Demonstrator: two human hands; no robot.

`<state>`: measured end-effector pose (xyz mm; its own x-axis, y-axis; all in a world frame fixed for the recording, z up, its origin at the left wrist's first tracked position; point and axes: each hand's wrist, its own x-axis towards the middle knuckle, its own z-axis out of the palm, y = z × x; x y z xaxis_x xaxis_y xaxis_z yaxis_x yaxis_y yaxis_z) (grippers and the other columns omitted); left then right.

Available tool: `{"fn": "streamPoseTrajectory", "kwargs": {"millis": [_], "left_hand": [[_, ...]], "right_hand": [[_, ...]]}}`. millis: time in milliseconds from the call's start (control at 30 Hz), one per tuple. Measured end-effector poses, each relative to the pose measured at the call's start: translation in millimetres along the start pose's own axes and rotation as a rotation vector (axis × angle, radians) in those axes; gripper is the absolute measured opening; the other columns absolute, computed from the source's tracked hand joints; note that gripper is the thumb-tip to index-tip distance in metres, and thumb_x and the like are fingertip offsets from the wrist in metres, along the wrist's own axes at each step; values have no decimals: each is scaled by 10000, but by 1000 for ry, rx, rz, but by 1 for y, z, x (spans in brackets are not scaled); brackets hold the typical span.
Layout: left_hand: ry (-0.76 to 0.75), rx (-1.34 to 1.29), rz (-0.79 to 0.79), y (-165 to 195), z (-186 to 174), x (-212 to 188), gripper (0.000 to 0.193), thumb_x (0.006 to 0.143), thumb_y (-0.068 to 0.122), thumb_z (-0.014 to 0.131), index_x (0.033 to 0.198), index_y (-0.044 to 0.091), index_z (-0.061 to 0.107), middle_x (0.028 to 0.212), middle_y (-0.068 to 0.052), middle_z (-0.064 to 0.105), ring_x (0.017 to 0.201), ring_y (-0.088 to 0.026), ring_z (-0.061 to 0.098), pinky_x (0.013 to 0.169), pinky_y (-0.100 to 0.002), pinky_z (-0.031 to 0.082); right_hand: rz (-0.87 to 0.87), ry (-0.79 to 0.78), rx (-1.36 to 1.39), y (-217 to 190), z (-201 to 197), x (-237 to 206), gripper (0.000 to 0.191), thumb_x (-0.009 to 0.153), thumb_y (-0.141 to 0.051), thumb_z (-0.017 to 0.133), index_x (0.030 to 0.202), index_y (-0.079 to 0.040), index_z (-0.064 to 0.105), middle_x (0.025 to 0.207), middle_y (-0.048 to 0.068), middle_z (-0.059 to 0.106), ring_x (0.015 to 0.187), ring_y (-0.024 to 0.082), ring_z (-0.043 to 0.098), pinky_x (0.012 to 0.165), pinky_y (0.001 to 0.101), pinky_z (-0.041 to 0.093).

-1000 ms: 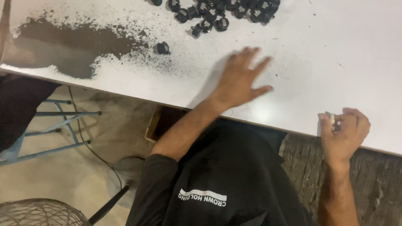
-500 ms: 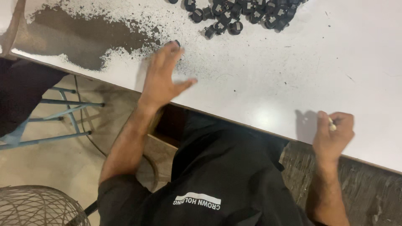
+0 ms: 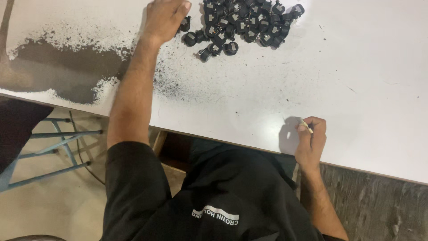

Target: The person sits at a white workbench assembling omni wheels, fitting black roller components onto wheel hubs by hand and pressing them into place, using a small hand tool to help seat the rollers. Completed wheel hubs accumulate on the table as the person works through the parts one at a time.

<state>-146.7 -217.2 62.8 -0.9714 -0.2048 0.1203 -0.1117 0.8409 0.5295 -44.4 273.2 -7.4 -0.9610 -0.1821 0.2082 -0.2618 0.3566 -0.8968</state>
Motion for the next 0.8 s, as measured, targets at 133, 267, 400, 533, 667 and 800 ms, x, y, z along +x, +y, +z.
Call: {"fn": "streamPoseTrajectory", "kwargs": {"millis": [133,267,400,533,667,800], "left_hand": [[10,150,60,11,25,-43,489,1057,624,499,1231,240,746,1446,-134,570,1421,-382,407,1193,-627,256],[100,273,75,52,67,-108,705,922,697,660,1318,113,679,1474,-280,417,1418,-517,244,1118,-720,189],[14,333,131,106,107,-154,723,903,643,706,1364,92,618,1536,-278,334,1456,-486,217,1106,-696,258],[33,226,195,161,141,-178,670,939,613,685,1422,154,610,1582,-232,334,1520,-442,223,1161,-711,269],[1,146,318,187,148,-187,727,872,637,686,1398,141,609,1560,-235,320,1470,-471,215,1115,-744,236],[161,53,468,164,116,-203,648,960,485,719,1441,69,596,1543,-226,426,1460,-391,357,1182,-596,342]], "right_hand": [[43,2,163,4,0,-3,126,1087,-95,530,1172,-3,519,1048,59,624,997,134,590,918,289,491],[46,-10,139,2,2,-1,128,1085,-94,547,1170,2,545,1061,75,650,1006,142,604,926,304,490],[-136,-22,77,-5,4,0,89,1099,-37,566,1171,12,584,1176,129,624,1123,193,600,1000,312,485],[-235,22,-1,-9,4,-6,116,1080,4,609,1196,0,610,1172,146,593,1105,224,575,973,294,489],[-120,83,73,-3,0,-15,104,1070,-11,619,1173,6,618,1174,116,568,1094,190,567,971,305,485],[-47,120,191,9,-9,-19,233,1079,-1,622,1287,8,517,1204,86,549,1101,138,559,991,292,484]]}}
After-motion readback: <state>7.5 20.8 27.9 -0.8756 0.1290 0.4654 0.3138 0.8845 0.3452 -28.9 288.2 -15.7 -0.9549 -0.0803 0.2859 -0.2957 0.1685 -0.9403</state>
